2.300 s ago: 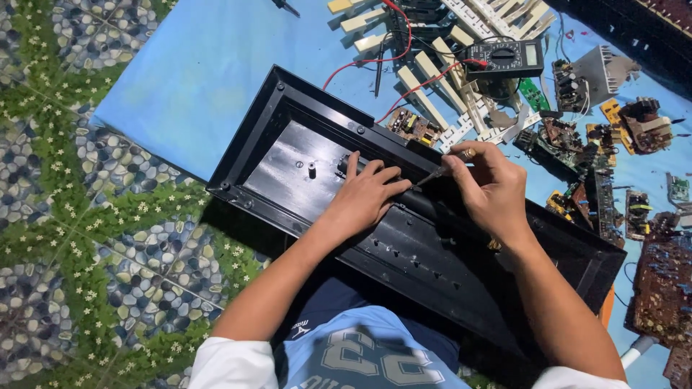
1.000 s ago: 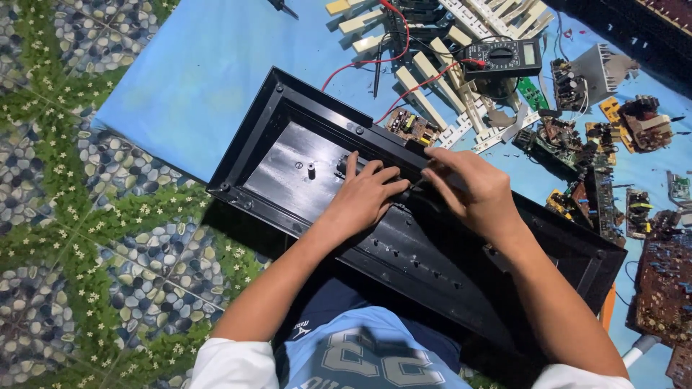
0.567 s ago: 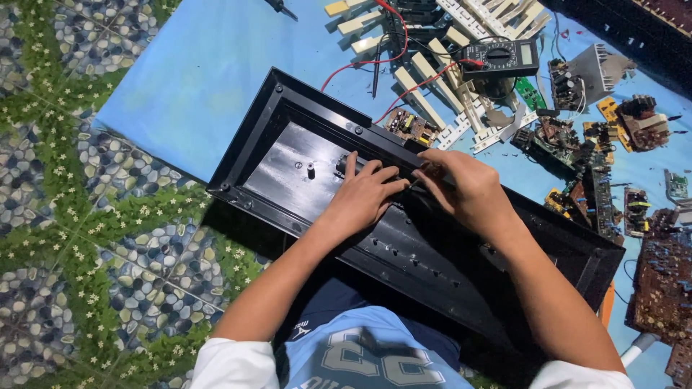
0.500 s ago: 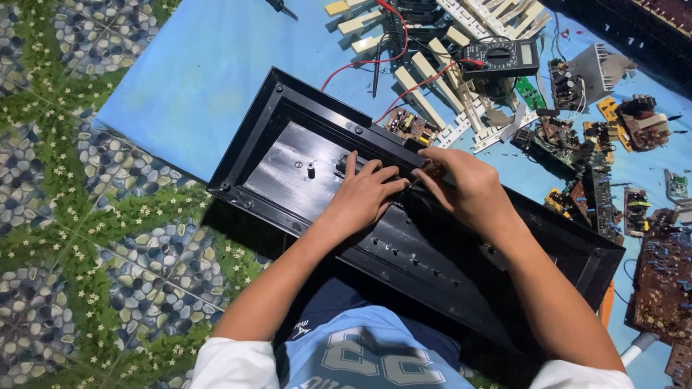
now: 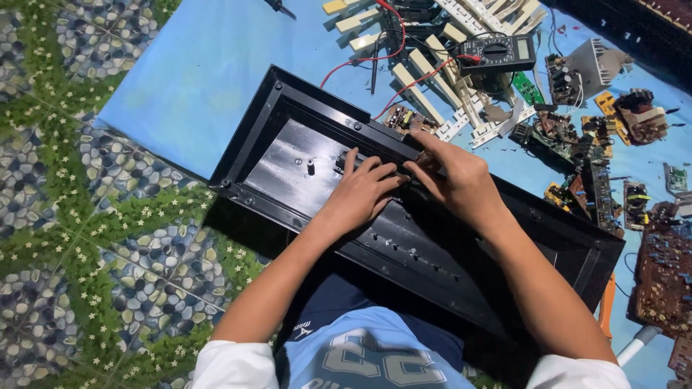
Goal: The person uses a screwdriver to remove screws from the back panel of a black electronic device. They systematically unscrew fasteners along the frame and remove them by hand, placing them on the surrounding surface.
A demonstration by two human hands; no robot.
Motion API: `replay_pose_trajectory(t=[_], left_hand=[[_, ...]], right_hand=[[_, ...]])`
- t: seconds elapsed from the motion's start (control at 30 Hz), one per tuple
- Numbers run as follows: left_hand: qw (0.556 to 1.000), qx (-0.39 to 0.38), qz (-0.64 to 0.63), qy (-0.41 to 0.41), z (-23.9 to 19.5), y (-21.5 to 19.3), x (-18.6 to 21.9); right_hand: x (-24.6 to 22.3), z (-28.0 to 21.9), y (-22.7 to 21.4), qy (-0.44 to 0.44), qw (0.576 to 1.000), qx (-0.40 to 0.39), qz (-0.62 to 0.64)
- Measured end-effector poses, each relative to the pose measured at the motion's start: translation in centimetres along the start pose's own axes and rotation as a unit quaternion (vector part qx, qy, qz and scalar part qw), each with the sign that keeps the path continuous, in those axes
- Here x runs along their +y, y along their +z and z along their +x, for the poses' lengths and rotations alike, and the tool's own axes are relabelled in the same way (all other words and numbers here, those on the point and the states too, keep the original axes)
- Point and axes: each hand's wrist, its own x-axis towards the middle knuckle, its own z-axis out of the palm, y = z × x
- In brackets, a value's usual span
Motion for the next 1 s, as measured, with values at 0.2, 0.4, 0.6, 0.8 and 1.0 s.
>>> replay_pose_trajectory(t=[0.2, 0.4, 0.6, 0.8, 1.0], left_hand=[[0.999, 0.038, -0.001, 0.019, -0.4, 0.1, -0.3], [1.000, 0.009, -0.016, 0.018, -1.1, -1.3, -0.4], [1.000, 0.014, -0.009, 0.005, -2.0, -2.6, 0.5], [0.999, 0.025, -0.040, -0.002, -2.1, -2.0, -0.1], [0.998, 0.032, -0.050, -0.004, -2.3, -1.6, -0.3]], right_hand=[[-0.3, -0.4, 0.3, -0.022, 0.999, -0.006, 0.034], [-2.2, -0.5, -1.0, -0.017, 0.999, -0.003, 0.028], [-1.6, -0.8, -0.1, -0.010, 0.999, 0.040, 0.003], [-0.9, -1.1, -0.3, 0.009, 0.999, 0.028, 0.018], [0.3, -0.8, 0.4, 0.006, 0.999, 0.047, 0.007]])
